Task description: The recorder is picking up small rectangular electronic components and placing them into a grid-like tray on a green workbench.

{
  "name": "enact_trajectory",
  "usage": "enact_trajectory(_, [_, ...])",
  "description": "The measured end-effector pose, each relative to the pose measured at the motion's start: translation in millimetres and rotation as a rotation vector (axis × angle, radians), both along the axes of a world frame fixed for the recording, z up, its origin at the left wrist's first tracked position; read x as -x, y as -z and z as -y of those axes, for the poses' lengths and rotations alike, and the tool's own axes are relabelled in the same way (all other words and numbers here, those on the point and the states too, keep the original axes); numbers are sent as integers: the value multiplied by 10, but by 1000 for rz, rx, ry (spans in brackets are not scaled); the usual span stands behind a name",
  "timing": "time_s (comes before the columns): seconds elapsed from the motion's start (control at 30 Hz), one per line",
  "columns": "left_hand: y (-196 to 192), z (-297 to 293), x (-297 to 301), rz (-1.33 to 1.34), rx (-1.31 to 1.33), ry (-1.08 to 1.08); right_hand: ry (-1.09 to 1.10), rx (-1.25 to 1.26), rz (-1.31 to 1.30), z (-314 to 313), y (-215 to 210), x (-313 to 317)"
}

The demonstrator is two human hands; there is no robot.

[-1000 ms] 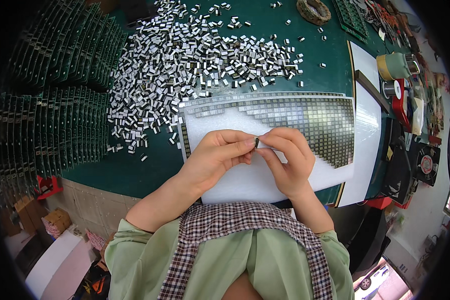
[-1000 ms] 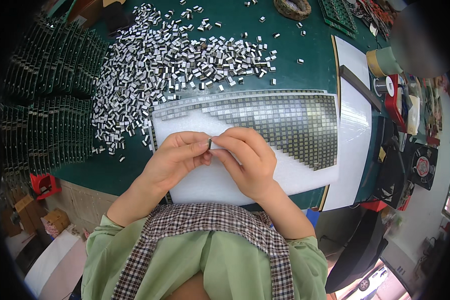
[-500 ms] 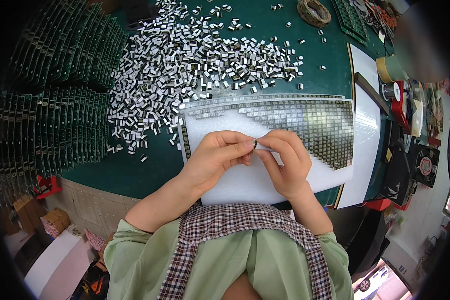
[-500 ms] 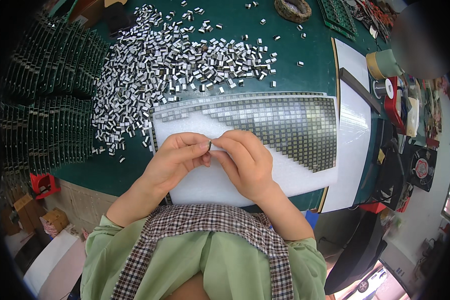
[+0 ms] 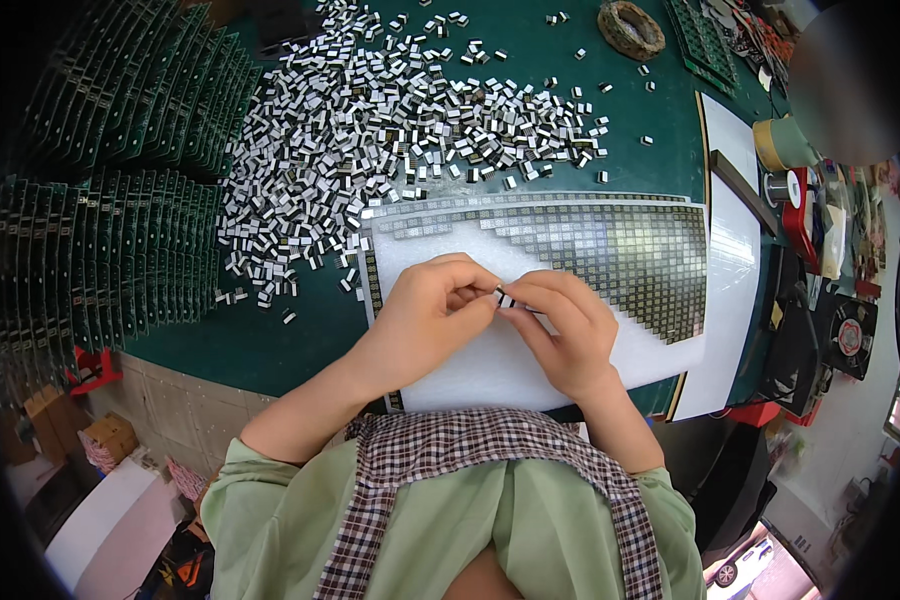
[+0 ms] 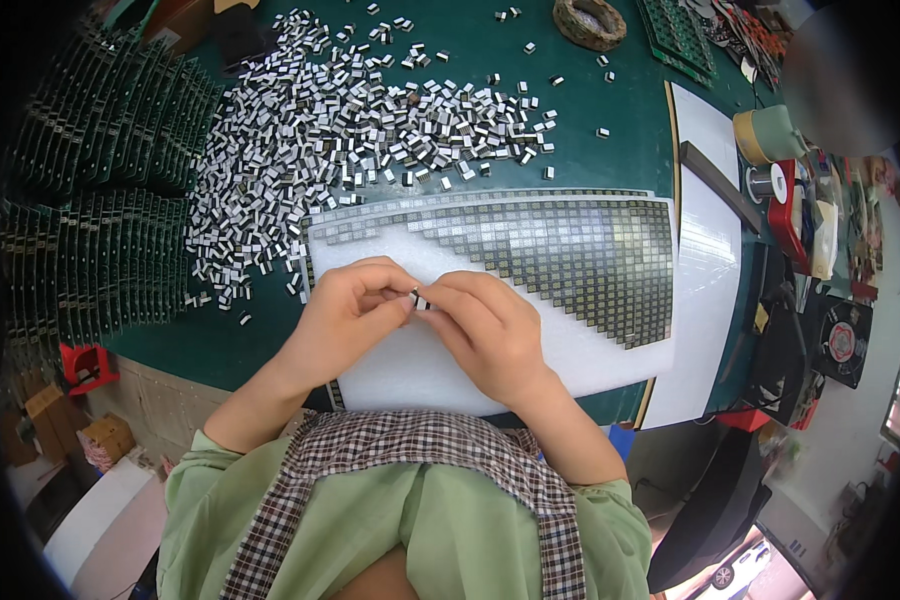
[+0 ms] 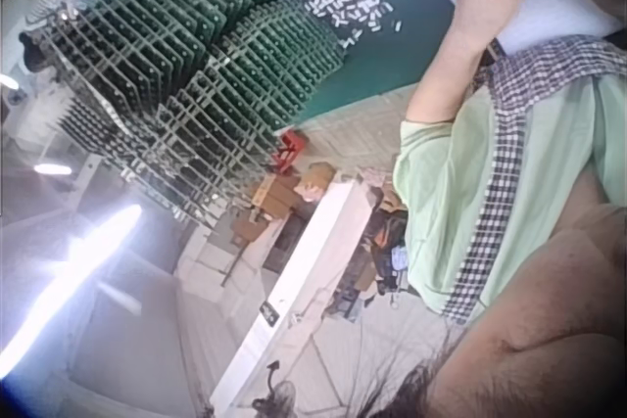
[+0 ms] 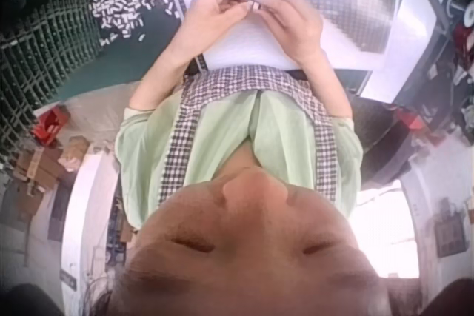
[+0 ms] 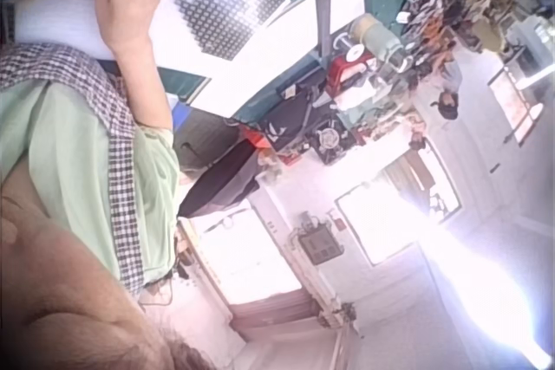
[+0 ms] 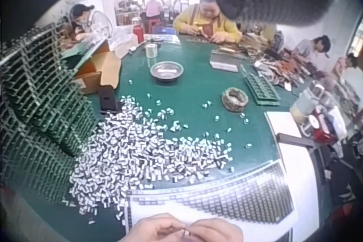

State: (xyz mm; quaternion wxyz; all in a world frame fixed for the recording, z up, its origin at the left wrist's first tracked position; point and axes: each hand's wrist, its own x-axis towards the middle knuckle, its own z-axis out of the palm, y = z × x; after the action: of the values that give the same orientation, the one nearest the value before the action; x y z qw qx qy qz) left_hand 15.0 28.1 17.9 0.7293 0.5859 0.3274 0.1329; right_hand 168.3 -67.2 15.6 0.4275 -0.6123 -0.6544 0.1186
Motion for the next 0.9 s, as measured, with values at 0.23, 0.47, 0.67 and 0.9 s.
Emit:
enact_trajectory(0.23, [-40, -335, 13, -342, -1122, -157, 77, 251, -546, 0, 54, -89])
enact_trajectory(0.47, [126, -335, -45, -339, -1285, -9, 84, 344, -749, -5, 54, -96])
enact_trajectory(0.67, [208, -351, -126, -294, -1408, -63, 65, 354, -730, -14, 41, -102])
enact_trajectory(0.9, [222, -435, -95, -230, -1137, -61, 65, 353, -751, -17, 45, -94])
